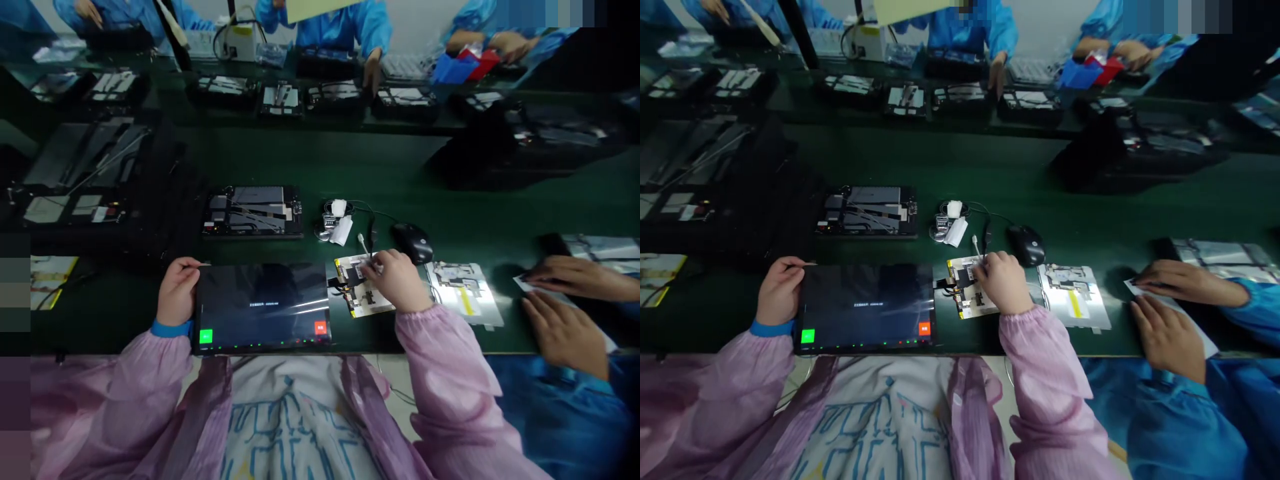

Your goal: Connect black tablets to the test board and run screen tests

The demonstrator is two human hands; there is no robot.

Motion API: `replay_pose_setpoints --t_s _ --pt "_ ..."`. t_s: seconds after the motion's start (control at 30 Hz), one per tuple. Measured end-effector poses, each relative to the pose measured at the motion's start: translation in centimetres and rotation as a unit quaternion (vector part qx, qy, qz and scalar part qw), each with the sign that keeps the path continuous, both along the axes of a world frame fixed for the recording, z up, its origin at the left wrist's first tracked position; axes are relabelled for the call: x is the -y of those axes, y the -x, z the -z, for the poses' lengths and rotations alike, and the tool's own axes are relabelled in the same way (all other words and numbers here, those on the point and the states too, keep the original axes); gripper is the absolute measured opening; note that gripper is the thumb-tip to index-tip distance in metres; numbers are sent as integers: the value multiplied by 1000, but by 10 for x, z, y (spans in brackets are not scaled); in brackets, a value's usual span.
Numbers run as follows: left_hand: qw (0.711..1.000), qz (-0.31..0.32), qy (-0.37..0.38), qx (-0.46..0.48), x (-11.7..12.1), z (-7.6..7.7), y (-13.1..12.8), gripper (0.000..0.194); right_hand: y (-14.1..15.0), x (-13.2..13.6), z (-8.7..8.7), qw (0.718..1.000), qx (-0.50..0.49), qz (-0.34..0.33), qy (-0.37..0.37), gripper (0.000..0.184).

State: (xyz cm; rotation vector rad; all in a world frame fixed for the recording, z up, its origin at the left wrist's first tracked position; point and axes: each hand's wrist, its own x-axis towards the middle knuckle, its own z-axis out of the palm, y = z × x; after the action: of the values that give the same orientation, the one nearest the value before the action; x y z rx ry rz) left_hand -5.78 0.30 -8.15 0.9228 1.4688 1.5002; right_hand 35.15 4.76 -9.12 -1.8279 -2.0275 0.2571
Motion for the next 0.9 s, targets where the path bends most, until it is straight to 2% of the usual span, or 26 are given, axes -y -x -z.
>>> replay_pose_setpoints --t_s 0.1,0.17,0.27,0.3,0.33,0.43,0.57,0.77,0.9 --pt "1000 -4 -1 -12 0 1 1 21 3 -13 -6 998 -60 -2 35 14" --pt "1000 -4 2 -16 0 1 0 22 2 -13 -15 986 -155 -9 56 13" --pt "1000 0 5 -9 0 1 0 25 3 2 -34 930 -347 -43 115 29" --pt "1000 1 6 -8 0 1 0 26 6 8 -41 912 -384 -52 134 32" --pt "1000 2 7 -8 0 0 -1 26 9 16 -46 906 -391 -60 148 33" --pt "1000 -2 -1 -16 0 0 -1 26 21 36 -56 913 -350 -96 186 38" --pt "999 -7 -5 -34 1 -2 -2 25 35 54 -50 907 -322 -145 229 43" --pt "998 -25 -9 -58 -2 -5 -5 28 41 58 -23 897 -372 -83 223 42" --pt "999 -26 -9 -45 -5 -8 -6 35 41 56 -13 873 -401 -94 260 36"
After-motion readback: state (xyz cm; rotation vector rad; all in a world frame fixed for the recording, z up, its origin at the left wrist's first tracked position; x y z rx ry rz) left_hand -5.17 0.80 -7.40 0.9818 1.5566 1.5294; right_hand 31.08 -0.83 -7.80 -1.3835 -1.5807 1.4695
